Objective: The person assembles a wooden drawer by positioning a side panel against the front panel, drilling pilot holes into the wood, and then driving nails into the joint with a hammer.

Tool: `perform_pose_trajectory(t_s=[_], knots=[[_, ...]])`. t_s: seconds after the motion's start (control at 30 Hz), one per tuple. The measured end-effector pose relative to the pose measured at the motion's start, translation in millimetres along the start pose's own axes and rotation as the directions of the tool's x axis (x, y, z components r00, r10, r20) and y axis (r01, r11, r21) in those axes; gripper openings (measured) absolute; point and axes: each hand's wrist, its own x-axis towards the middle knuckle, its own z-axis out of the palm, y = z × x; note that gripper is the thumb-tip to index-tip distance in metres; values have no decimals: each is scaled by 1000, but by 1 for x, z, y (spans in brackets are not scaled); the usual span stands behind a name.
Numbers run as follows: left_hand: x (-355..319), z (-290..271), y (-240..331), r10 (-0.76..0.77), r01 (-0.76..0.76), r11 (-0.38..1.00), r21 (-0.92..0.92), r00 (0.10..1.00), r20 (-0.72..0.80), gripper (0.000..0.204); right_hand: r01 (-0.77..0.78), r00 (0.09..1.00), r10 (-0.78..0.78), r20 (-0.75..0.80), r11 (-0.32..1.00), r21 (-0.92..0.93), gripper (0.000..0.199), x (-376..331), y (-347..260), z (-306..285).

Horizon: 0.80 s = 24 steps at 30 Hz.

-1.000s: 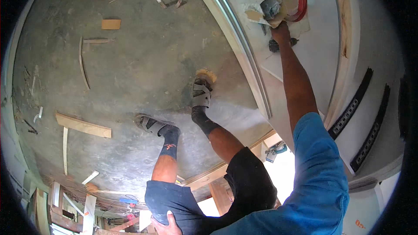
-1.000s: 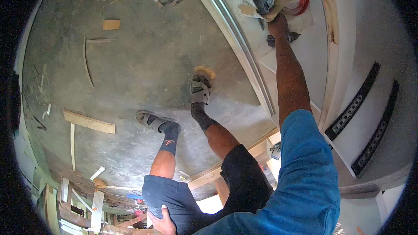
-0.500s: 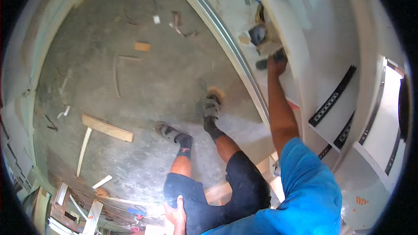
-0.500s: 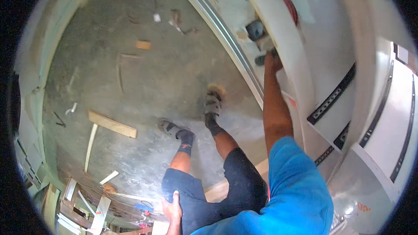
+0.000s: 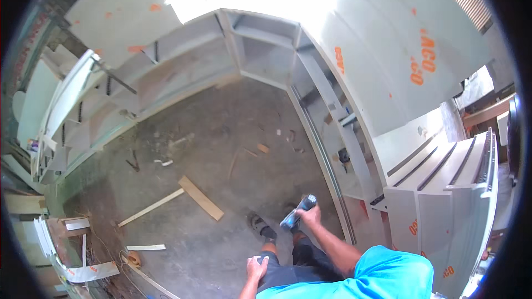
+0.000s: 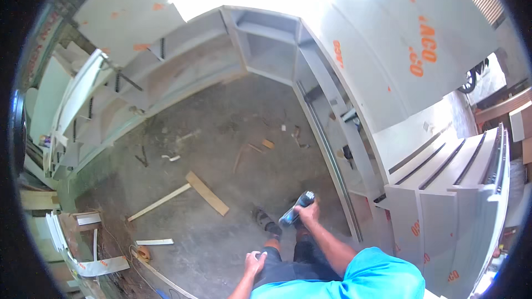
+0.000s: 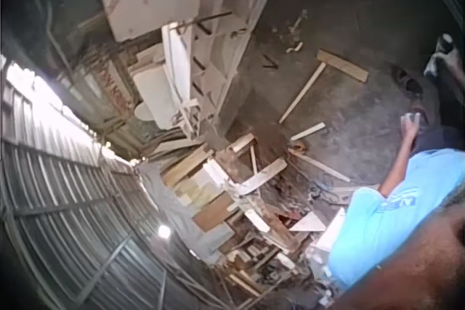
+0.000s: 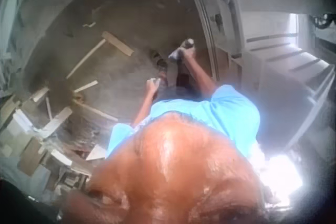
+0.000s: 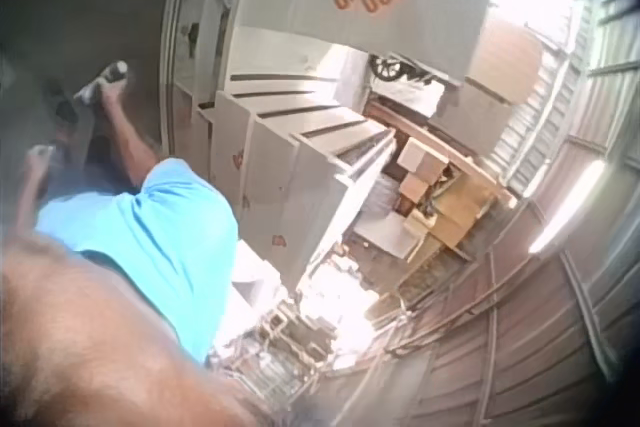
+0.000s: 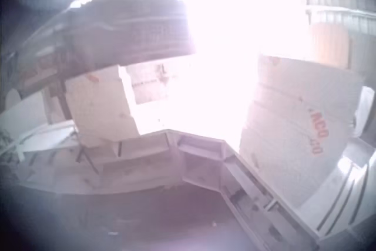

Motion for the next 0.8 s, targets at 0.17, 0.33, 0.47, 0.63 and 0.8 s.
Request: perform_pose_trajectory(t_s=[0.17, 0.33, 0.47, 0.63, 0.8], knots=[[-1, -40, 10, -202, 340, 476, -811, 940, 275, 86, 131, 898, -216, 383, 963, 237, 48, -107, -100, 5], [-57, -98, -6, -67, 230, -152, -961, 968, 242, 104, 136, 575, -270, 772, 962, 235, 31, -213, -223, -1], [-121, -148, -9, 117, 34, -635, -772, 992, -53, 109, 105, 406, -280, 870, 960, 260, 31, -280, -241, 27], [-168, -164, -47, -199, -330, -883, -333, 907, -372, 96, -157, -14, -207, 978, 967, 202, 24, -355, -229, 46], [-245, -160, -137, -242, -396, -891, -221, 827, -508, 78, -70, -237, -91, 967, 995, 76, 24, -463, -188, 84]])
